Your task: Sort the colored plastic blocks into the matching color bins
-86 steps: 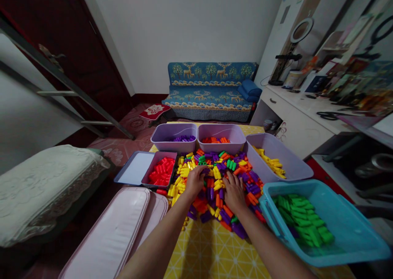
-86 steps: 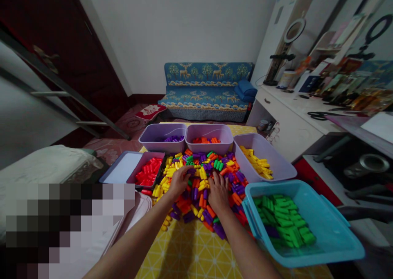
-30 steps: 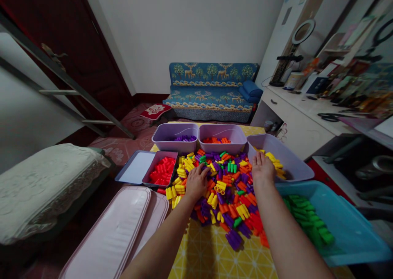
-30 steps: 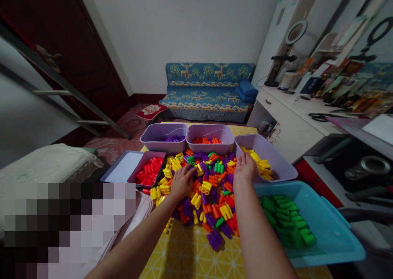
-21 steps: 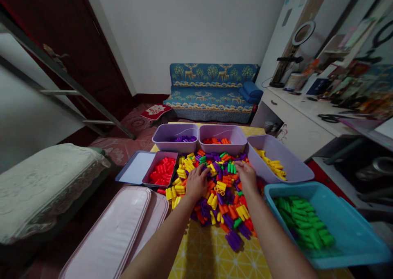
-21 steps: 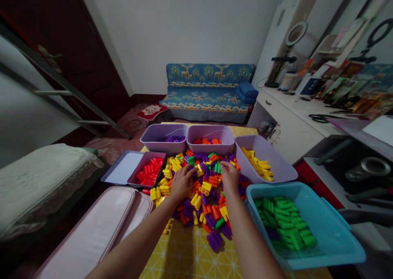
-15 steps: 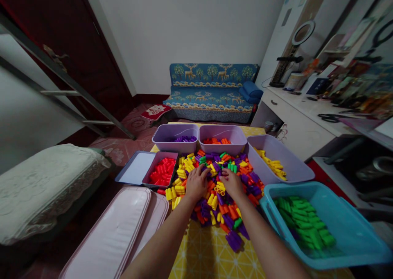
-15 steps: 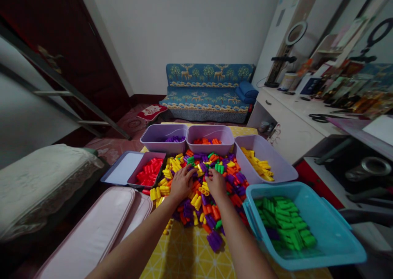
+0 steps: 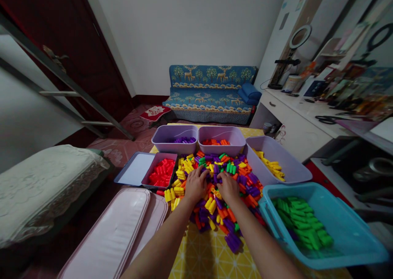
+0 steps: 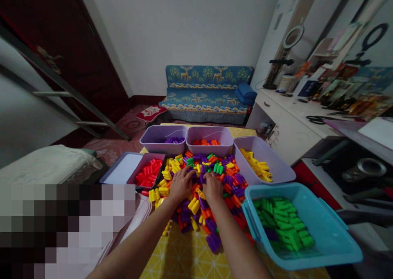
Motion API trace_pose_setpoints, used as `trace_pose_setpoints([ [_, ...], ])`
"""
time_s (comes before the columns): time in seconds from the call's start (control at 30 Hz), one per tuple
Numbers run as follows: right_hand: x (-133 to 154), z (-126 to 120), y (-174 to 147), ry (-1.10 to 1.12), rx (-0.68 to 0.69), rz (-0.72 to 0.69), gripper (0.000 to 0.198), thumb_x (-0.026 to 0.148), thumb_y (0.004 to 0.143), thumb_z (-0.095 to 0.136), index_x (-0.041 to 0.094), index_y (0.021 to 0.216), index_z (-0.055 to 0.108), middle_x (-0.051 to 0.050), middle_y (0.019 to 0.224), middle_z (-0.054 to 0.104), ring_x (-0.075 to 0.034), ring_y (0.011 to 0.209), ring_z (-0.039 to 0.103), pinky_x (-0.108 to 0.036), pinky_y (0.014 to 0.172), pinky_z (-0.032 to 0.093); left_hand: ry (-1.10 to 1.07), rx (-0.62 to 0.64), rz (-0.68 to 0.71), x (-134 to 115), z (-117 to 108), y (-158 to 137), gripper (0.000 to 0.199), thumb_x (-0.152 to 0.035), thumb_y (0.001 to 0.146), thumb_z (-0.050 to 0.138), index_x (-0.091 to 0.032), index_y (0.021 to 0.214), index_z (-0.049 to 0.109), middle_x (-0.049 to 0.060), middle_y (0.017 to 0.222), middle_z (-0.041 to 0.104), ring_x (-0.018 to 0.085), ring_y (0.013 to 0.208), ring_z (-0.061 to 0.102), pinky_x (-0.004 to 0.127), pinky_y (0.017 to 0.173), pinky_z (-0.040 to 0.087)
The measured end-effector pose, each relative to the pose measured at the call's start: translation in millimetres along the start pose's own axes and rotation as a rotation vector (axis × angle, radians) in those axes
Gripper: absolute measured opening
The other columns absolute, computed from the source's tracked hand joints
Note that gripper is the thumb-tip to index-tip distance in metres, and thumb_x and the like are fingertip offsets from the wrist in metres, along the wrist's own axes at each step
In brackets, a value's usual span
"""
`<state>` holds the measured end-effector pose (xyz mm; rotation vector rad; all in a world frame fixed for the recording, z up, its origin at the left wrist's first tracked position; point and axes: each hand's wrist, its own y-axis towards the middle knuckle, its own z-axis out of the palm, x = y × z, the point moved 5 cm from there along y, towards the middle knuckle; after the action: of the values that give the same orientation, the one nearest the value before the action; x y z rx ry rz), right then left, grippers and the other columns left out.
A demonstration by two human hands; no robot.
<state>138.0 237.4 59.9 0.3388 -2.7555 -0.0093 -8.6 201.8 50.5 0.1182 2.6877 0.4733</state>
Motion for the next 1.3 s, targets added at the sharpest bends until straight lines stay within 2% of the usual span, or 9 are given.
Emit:
trace_pose_setpoints([
  [0.13, -8.9, -3.2, -0.3, 0.158, -0.129, 0.051, 0.025, 0.005, 0.073, 0.053, 0.021, 0.088, 0.064, -0.003, 0.103, 0.063, -0.016, 0.091, 0.063, -0.025, 0.075, 0.045, 0.01, 0.0, -0.003, 0.5, 0.6, -0.4, 0.043, -0.016, 0.086, 0.053, -0.028, 0.127, 0.057, 0.006, 0.139, 0.051, 0.025, 0.122, 0.049, 0.043, 0.105, 0.039],
  [0.27, -21.0, -16.0, 3.7, 0.157, -0.31, 0.103, 0.031, 0.004, 0.073, 0.051, 0.02, 0.093, 0.068, -0.009, 0.129, 0.053, -0.022, 0.114, 0.057, -0.029, 0.089, 0.045, 0.006, -0.016, -0.002, 0.7, -0.2, -0.7, 0.042, -0.016, 0.086, 0.052, -0.027, 0.127, 0.057, 0.007, 0.137, 0.052, 0.024, 0.121, 0.05, 0.042, 0.105, 0.039],
  [0.4, -28.0, -15.3, 11.9, 0.051, -0.211, 0.113, 0.054, 0.006, 0.077, 0.053, 0.02, 0.129, 0.058, -0.011, 0.142, 0.046, -0.024, 0.12, 0.054, -0.03, 0.093, 0.044, 0.013, -0.015, 0.002, 0.7, 0.0, -0.3, 0.042, -0.016, 0.086, 0.052, -0.027, 0.126, 0.057, 0.007, 0.136, 0.052, 0.025, 0.121, 0.05, 0.042, 0.104, 0.039],
  [0.47, -29.1, -12.6, 13.1, 0.02, -0.163, 0.109, 0.055, 0.009, 0.08, 0.053, 0.02, 0.135, 0.053, -0.01, 0.139, 0.05, -0.023, 0.117, 0.056, -0.029, 0.09, 0.045, 0.018, -0.015, 0.0, 0.7, 0.3, -0.3, 0.042, -0.017, 0.086, 0.052, -0.027, 0.126, 0.057, 0.007, 0.136, 0.052, 0.025, 0.12, 0.05, 0.042, 0.104, 0.039],
  [0.77, -35.8, 2.3, -3.6, 0.127, -0.162, 0.183, 0.02, 0.021, 0.079, 0.063, 0.02, 0.099, 0.063, -0.007, 0.104, 0.064, -0.018, 0.085, 0.063, -0.027, 0.069, 0.044, -0.002, -0.024, 0.008, -0.7, -1.6, -1.1, 0.043, -0.015, 0.085, 0.053, -0.027, 0.126, 0.057, 0.007, 0.136, 0.052, 0.026, 0.12, 0.05, 0.044, 0.104, 0.039],
  [0.9, -43.5, -2.1, -7.1, 0.478, -0.329, 0.21, 0.018, 0.023, 0.073, 0.064, 0.018, 0.09, 0.06, -0.005, 0.087, 0.065, -0.018, 0.075, 0.061, -0.032, 0.072, 0.048, 0.007, -0.02, 0.007, -1.1, -2.2, -1.3, 0.042, -0.016, 0.086, 0.052, -0.027, 0.126, 0.057, 0.007, 0.136, 0.052, 0.026, 0.119, 0.051, 0.044, 0.104, 0.04],
  [1.03, -55.3, -13.5, -17.3, 1.194, -0.598, 0.371, 0.038, 0.038, 0.069, 0.069, 0.017, 0.099, 0.059, -0.001, 0.082, 0.065, -0.015, 0.068, 0.062, -0.036, 0.072, 0.055, 0.009, -0.015, 0.005, -1.1, -1.9, -1.1, 0.041, -0.016, 0.087, 0.052, -0.027, 0.126, 0.057, 0.007, 0.136, 0.052, 0.025, 0.12, 0.051, 0.043, 0.104, 0.039],
  [1.13, -55.9, -32.4, -28.2, 1.6, -0.79, 0.392, 0.035, 0.038, 0.066, 0.075, 0.02, 0.089, 0.057, 0.003, 0.08, 0.063, -0.013, 0.074, 0.065, -0.038, 0.084, 0.056, 0.012, -0.018, 0.001, -0.4, -1.1, -0.9, 0.041, -0.017, 0.087, 0.052, -0.027, 0.126, 0.057, 0.007, 0.136, 0.052, 0.026, 0.12, 0.05, 0.043, 0.104, 0.039],
  [1.3, -59.4, -67.7, -42.5, 1.765, -0.991, 0.386, 0.022, 0.034, 0.074, 0.067, 0.02, 0.085, 0.054, -0.004, 0.098, 0.069, -0.016, 0.099, 0.068, -0.043, 0.103, 0.048, 0.019, -0.017, 0.003, 0.7, 0.5, -0.7, 0.042, -0.016, 0.085, 0.053, -0.026, 0.126, 0.057, 0.008, 0.136, 0.052, 0.026, 0.122, 0.049, 0.044, 0.104, 0.039],
])
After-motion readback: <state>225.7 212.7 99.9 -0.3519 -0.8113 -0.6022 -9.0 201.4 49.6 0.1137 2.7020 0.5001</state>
